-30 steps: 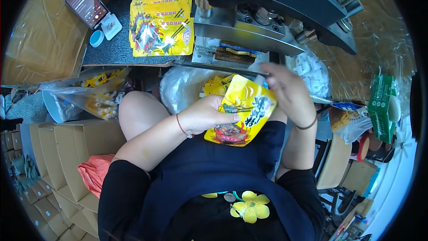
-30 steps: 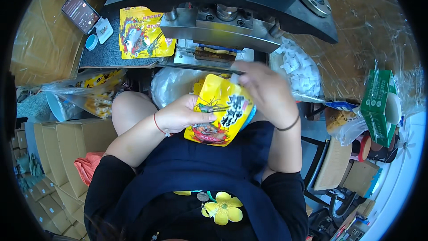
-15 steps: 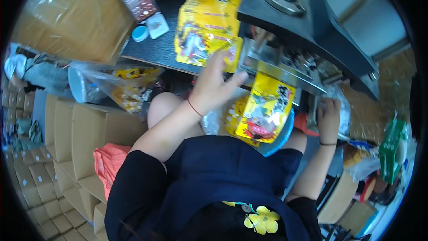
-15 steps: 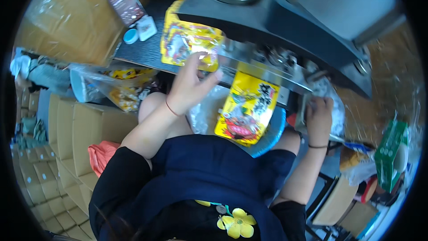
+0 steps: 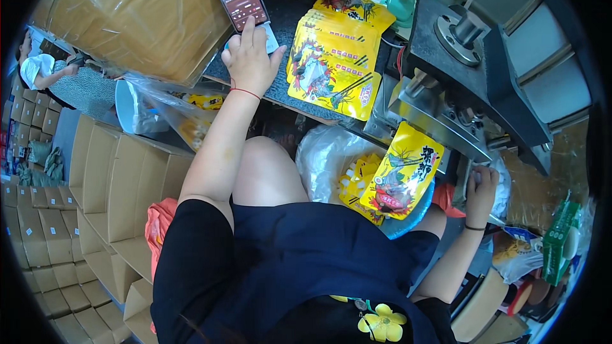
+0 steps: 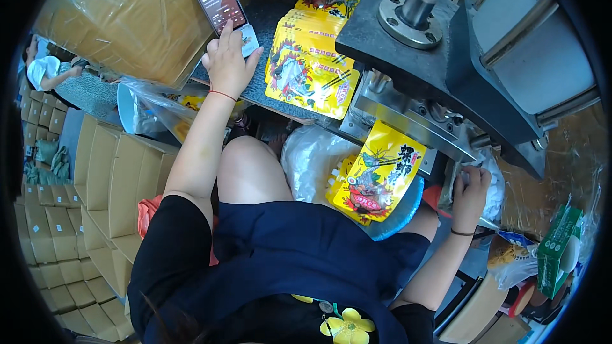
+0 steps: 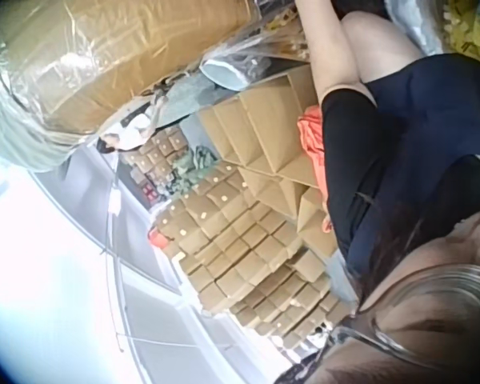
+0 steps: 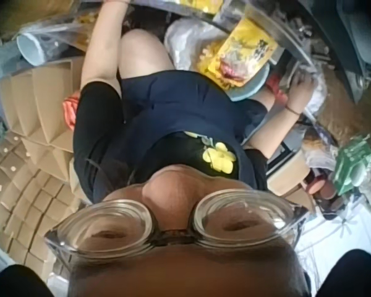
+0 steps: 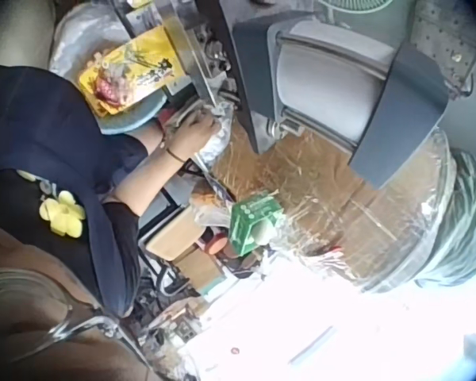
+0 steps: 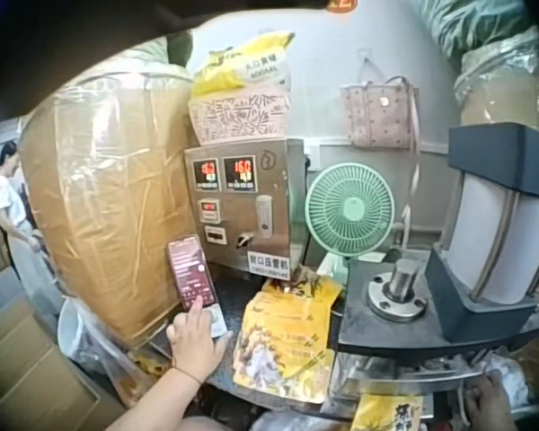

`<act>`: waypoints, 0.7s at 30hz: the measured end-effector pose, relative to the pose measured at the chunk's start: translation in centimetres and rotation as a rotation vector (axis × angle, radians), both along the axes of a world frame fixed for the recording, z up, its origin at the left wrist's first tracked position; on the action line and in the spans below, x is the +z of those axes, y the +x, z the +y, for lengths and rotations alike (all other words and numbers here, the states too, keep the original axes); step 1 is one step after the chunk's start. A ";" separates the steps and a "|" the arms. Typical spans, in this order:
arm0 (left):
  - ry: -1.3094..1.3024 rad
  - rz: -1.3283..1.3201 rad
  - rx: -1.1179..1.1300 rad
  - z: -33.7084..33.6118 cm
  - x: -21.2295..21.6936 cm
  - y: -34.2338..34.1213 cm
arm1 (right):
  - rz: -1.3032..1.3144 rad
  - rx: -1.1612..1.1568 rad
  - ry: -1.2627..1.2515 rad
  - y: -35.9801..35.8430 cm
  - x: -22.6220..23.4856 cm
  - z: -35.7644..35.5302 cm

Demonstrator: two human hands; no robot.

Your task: Manually packing small snack packets into retail bags and using a heat sealer to seal them.

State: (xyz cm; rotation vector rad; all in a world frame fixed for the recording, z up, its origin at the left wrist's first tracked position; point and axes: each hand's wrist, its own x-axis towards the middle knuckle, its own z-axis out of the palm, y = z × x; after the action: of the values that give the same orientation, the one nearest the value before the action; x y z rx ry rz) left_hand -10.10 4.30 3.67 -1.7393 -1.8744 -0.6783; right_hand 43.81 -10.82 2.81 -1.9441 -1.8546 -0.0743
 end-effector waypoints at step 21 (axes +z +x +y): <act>-0.117 -0.436 -0.674 -10.9 -2.7 9.8 | -0.063 0.067 0.227 -0.7 1.6 -1.2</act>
State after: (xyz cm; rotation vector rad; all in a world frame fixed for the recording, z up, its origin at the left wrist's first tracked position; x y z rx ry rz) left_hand -0.26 -6.62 0.97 -2.4859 -1.5723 -1.3032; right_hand 43.10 -12.04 4.44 -1.7414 -1.8605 -0.3146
